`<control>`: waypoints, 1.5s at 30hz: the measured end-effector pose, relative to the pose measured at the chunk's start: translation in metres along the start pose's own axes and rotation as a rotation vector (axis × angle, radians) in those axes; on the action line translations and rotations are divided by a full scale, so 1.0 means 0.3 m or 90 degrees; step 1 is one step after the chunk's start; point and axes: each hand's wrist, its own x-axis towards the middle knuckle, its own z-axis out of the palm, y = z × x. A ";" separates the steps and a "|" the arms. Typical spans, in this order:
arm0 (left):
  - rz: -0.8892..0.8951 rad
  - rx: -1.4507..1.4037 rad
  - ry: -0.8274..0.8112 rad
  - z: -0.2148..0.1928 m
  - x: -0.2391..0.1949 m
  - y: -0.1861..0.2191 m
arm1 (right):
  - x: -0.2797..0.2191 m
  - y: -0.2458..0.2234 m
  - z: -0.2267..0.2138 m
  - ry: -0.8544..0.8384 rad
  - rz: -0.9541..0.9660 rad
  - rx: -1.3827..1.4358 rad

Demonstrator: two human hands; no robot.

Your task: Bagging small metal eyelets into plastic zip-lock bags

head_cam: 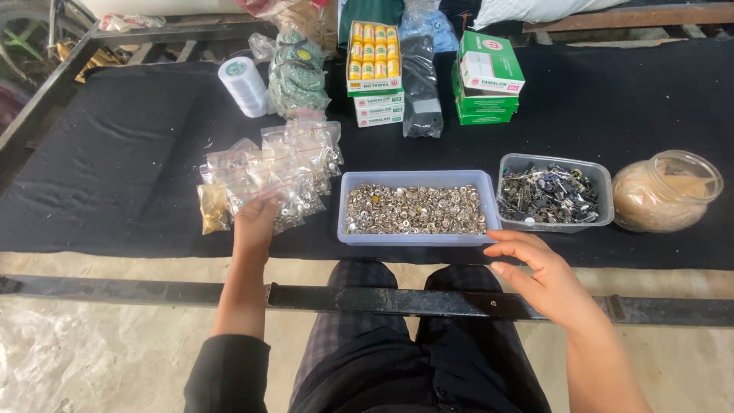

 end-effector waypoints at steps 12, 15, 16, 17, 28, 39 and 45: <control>0.113 -0.126 0.113 0.006 0.032 -0.050 | -0.021 0.053 -0.015 -0.025 -0.026 -0.036; 0.279 -0.091 0.160 -0.021 0.167 -0.303 | -0.015 0.087 0.008 -0.035 -0.080 -0.036; 0.284 -0.102 0.138 -0.013 0.154 -0.278 | -0.009 0.069 0.011 -0.014 -0.072 -0.046; 0.368 0.018 0.176 -0.005 0.140 -0.254 | -0.003 0.055 0.010 -0.018 -0.095 -0.045; 0.506 0.337 -0.213 0.412 -0.123 -0.031 | 0.087 0.117 -0.376 0.122 0.076 -0.207; 0.480 0.602 -0.218 0.454 -0.149 -0.068 | 0.313 0.466 -0.883 -0.065 0.587 -0.670; 0.498 0.618 -0.202 0.457 -0.141 -0.103 | 0.362 0.391 -0.828 -0.155 0.610 -0.766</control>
